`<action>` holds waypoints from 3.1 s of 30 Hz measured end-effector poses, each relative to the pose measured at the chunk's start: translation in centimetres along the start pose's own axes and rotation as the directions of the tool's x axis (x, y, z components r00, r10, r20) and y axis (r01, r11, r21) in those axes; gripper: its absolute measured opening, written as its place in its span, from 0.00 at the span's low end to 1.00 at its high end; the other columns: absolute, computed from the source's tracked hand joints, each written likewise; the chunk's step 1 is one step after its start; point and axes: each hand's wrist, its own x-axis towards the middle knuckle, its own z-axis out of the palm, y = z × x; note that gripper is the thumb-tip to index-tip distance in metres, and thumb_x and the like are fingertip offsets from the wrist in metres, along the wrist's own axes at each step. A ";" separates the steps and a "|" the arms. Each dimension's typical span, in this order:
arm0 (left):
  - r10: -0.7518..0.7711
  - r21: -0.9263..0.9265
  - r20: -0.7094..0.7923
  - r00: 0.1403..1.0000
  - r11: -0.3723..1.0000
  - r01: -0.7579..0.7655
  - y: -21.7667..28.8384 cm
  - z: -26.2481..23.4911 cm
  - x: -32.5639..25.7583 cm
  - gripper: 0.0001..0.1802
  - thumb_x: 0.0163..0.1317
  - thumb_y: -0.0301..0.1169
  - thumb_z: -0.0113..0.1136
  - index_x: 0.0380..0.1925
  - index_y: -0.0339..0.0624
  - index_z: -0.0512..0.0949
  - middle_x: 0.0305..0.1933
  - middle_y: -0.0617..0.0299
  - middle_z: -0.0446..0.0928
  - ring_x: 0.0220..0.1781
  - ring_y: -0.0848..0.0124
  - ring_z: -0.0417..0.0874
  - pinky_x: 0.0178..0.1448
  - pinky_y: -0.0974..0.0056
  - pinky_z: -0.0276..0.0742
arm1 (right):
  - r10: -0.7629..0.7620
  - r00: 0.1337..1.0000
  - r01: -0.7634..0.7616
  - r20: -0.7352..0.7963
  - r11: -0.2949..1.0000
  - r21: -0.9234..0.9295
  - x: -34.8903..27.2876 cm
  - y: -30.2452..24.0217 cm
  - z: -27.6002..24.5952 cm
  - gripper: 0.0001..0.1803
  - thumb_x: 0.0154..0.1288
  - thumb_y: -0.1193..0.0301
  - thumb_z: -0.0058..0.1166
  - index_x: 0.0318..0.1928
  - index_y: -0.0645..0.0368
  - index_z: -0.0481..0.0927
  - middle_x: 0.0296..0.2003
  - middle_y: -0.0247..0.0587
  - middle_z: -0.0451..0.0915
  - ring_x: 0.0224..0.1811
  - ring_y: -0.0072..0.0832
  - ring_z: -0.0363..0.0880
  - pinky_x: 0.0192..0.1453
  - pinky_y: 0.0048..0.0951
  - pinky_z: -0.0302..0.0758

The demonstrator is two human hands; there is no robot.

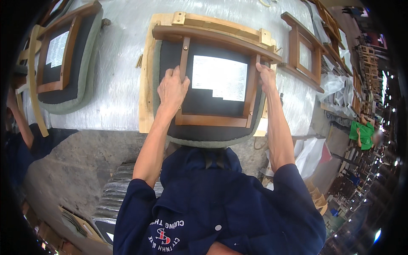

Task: The person repeatedly picks up chair seats and wooden frames, aligns them on a workbench, and uses a pneumatic drill to fasten the frames to the seats. Completed units are stacked nearby. The person handles multiple chair seats and frames throughout the clip.

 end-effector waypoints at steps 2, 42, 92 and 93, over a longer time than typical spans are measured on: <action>-0.026 0.058 0.006 1.000 0.998 0.026 0.1 0.5 -0.6 0.25 0.65 0.40 0.63 0.58 0.37 0.77 0.52 0.49 0.78 0.51 0.48 0.83 0.53 0.49 0.80 | -0.061 0.998 0.062 0.017 0.997 -0.043 -0.7 0.2 0.2 0.29 0.65 0.53 0.66 0.55 0.65 0.84 0.45 0.47 0.87 0.48 0.32 0.82 0.52 0.32 0.76; -0.568 -0.328 0.536 0.624 0.541 0.774 -5.1 4.9 -17.1 0.37 0.71 0.63 0.52 0.24 0.35 0.78 0.23 0.61 0.78 0.24 0.75 0.75 0.30 0.68 0.70 | 0.775 0.632 -0.404 0.002 0.327 0.854 -16.5 21.4 -8.8 0.53 0.58 0.23 0.48 0.55 0.67 0.74 0.32 0.40 0.78 0.29 0.26 0.76 0.30 0.28 0.69; 0.491 0.044 0.064 0.869 0.868 -0.494 4.4 5.4 -9.0 0.33 0.45 0.33 0.77 0.54 0.45 0.77 0.50 0.59 0.75 0.56 0.58 0.75 0.66 0.48 0.68 | -0.594 0.705 0.710 -0.388 0.588 0.388 -2.7 -8.6 -3.2 0.12 0.62 0.74 0.64 0.40 0.67 0.76 0.30 0.48 0.87 0.37 0.32 0.88 0.49 0.29 0.82; 0.463 0.046 0.129 0.877 0.880 -0.472 3.9 5.7 -8.8 0.30 0.45 0.29 0.75 0.52 0.45 0.78 0.50 0.60 0.76 0.56 0.59 0.75 0.66 0.50 0.68 | -0.600 0.697 0.717 -0.393 0.585 0.379 -2.5 -8.7 -3.0 0.12 0.62 0.74 0.64 0.40 0.67 0.77 0.29 0.47 0.87 0.36 0.31 0.88 0.49 0.29 0.82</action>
